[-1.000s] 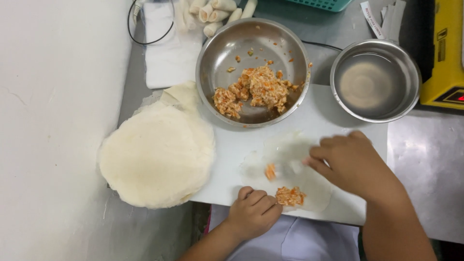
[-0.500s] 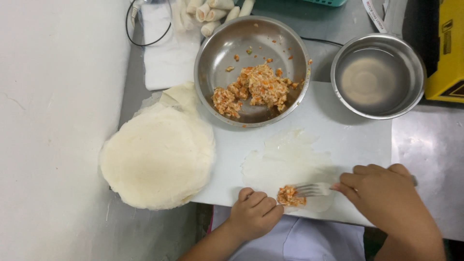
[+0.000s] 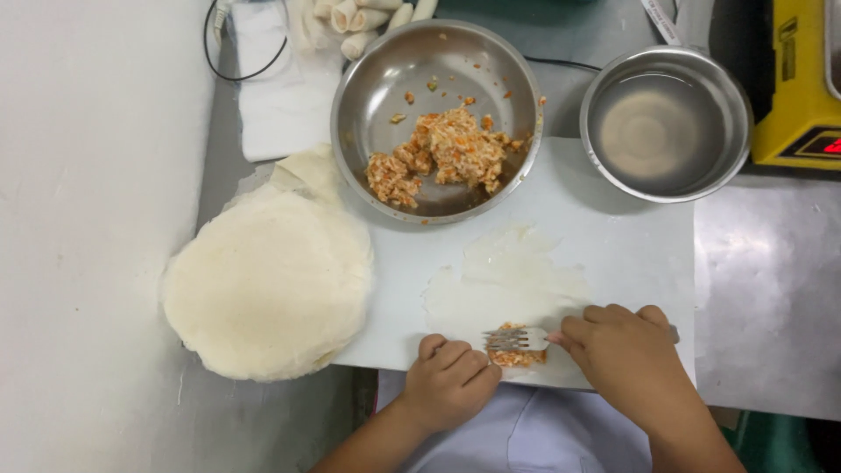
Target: Assembling spring rolls by portioning filling onto wrappers and rolling them up manually.
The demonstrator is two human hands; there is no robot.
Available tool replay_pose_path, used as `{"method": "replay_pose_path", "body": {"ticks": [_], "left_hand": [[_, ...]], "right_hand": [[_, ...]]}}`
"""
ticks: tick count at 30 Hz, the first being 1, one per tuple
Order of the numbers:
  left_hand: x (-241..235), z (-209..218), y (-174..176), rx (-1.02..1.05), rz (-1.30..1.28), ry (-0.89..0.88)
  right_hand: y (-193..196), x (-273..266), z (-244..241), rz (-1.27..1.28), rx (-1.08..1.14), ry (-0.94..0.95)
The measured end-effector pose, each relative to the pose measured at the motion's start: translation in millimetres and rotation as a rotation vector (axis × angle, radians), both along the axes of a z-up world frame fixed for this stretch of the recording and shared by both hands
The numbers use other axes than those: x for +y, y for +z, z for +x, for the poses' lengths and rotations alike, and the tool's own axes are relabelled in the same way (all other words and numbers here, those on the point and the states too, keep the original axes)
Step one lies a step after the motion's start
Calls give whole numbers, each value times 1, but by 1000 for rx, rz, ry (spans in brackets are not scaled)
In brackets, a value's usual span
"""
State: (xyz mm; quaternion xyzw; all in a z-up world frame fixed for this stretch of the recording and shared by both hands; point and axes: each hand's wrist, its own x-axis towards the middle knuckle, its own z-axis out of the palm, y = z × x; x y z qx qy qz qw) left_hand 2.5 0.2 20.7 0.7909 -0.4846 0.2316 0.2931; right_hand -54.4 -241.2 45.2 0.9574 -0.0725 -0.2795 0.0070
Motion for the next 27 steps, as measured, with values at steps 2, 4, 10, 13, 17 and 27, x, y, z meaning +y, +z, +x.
{"method": "replay_pose_path", "body": {"ticks": [2, 4, 10, 13, 17, 27], "left_hand": [[-2, 1, -1, -6, -6, 5], [-1, -2, -1, -7, -5, 26], [-2, -2, 2, 8, -19, 6], [-2, -1, 3, 14, -13, 4], [-2, -3, -1, 18, -19, 12], [11, -8, -4, 214, 54, -56]], "right_hand": [[13, -6, 2, -20, 80, -51], [21, -14, -2, -34, 163, -86], [-14, -31, -31, -59, -423, -6], [-44, -23, -29, 19, -635, 32], [-57, -17, -19, -51, -943, 63], [-13, 23, 102, -68, -1060, 158]]}}
